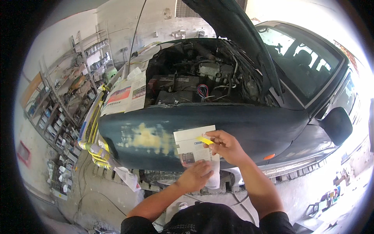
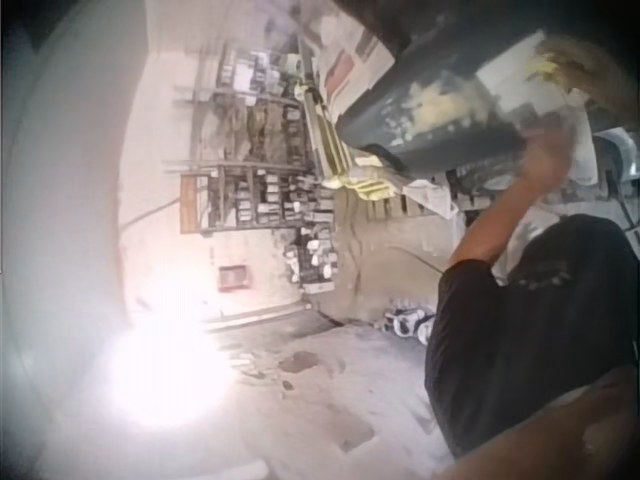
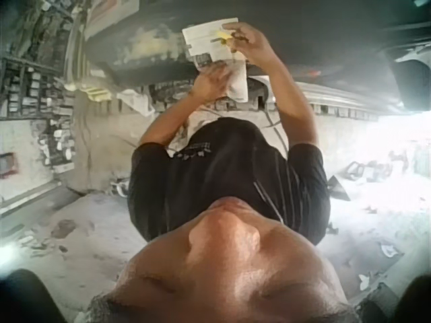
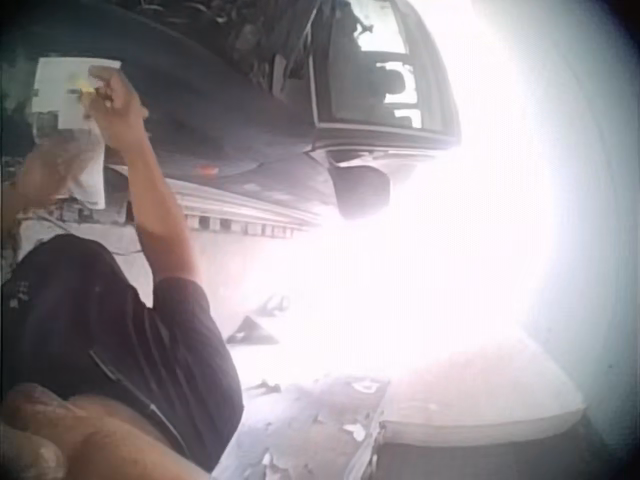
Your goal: The person covers a car bumper with newspaper and secures it using yellow tape. They repeatedly tear tape, place newspaper sheets over the bumper, and press the tape to hold the paper in place.
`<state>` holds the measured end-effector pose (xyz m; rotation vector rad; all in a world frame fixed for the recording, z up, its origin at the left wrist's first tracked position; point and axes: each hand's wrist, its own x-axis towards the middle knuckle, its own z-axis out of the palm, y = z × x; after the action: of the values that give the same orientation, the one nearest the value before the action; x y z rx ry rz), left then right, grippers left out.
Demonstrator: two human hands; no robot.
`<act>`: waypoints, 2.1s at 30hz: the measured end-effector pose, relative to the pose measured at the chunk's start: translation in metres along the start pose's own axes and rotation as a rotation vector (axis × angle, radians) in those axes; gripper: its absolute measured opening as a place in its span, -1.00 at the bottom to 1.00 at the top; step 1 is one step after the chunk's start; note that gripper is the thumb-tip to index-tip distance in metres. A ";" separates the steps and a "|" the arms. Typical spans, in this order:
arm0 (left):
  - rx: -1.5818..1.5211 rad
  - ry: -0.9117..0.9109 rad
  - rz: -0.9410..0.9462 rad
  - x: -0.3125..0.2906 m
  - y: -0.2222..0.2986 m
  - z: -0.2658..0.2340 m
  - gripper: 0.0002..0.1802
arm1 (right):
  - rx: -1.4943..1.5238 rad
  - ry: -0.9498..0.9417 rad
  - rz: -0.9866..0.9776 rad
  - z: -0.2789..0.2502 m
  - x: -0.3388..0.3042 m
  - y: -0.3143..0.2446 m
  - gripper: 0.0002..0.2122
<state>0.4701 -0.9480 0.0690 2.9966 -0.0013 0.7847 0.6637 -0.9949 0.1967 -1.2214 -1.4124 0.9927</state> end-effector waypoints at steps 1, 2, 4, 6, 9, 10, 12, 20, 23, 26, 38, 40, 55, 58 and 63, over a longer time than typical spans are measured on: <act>0.015 0.076 -0.103 0.002 -0.002 -0.003 -0.40 | -0.057 -0.020 0.008 -0.001 0.004 0.005 -0.62; 0.030 0.153 -0.205 0.005 -0.002 -0.007 -0.40 | -0.040 0.014 -0.003 -0.001 0.006 0.012 -0.61; 0.154 0.237 -0.410 0.019 -0.001 -0.026 -0.36 | -0.014 0.079 -0.025 -0.001 0.007 0.023 -0.60; 0.187 0.215 -0.434 0.021 -0.005 -0.029 -0.34 | -0.001 0.085 -0.023 0.000 0.005 0.020 -0.60; 0.188 0.114 -0.410 0.008 -0.005 -0.026 -0.33 | -0.095 0.049 -0.039 0.001 -0.002 0.008 -0.59; 0.179 0.078 -0.395 0.002 -0.004 -0.026 -0.33 | -0.145 0.033 -0.048 0.000 -0.004 0.005 -0.58; 0.164 0.032 -0.377 -0.008 0.000 -0.025 -0.36 | -0.208 -0.043 -0.079 -0.005 -0.008 0.004 -0.58; -0.139 0.336 -0.466 -0.004 0.001 -0.031 -0.54 | -0.157 -0.114 0.029 0.004 -0.014 0.017 -0.62; -0.296 0.462 -0.728 0.006 -0.006 -0.037 -0.59 | -0.152 -0.121 0.057 0.005 -0.012 0.021 -0.63; -0.763 0.544 -0.957 0.012 -0.013 -0.046 -0.69 | -0.232 -0.147 0.045 0.012 -0.009 0.006 -0.65; -0.941 0.639 -1.002 0.007 -0.035 -0.033 -0.87 | -0.533 -0.249 0.039 0.018 -0.001 -0.026 -0.62; -0.828 0.632 -1.040 0.006 -0.038 -0.029 -0.90 | -0.561 -0.233 -0.003 0.011 -0.002 -0.029 -0.61; -0.133 0.750 -1.216 0.034 -0.038 -0.026 -0.85 | -1.756 0.191 -0.004 -0.018 0.000 -0.009 -0.64; -0.144 0.702 -1.282 0.034 -0.040 -0.025 -0.86 | -1.847 0.263 -0.135 -0.012 -0.002 0.003 -0.65; -0.152 0.714 -1.316 0.034 -0.047 -0.018 -0.85 | -1.842 0.295 -0.220 -0.010 -0.001 0.010 -0.63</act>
<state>0.4918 -0.8999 0.0994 1.7092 1.5573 1.3319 0.6756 -0.9944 0.1885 -2.1383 -2.0444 -1.0320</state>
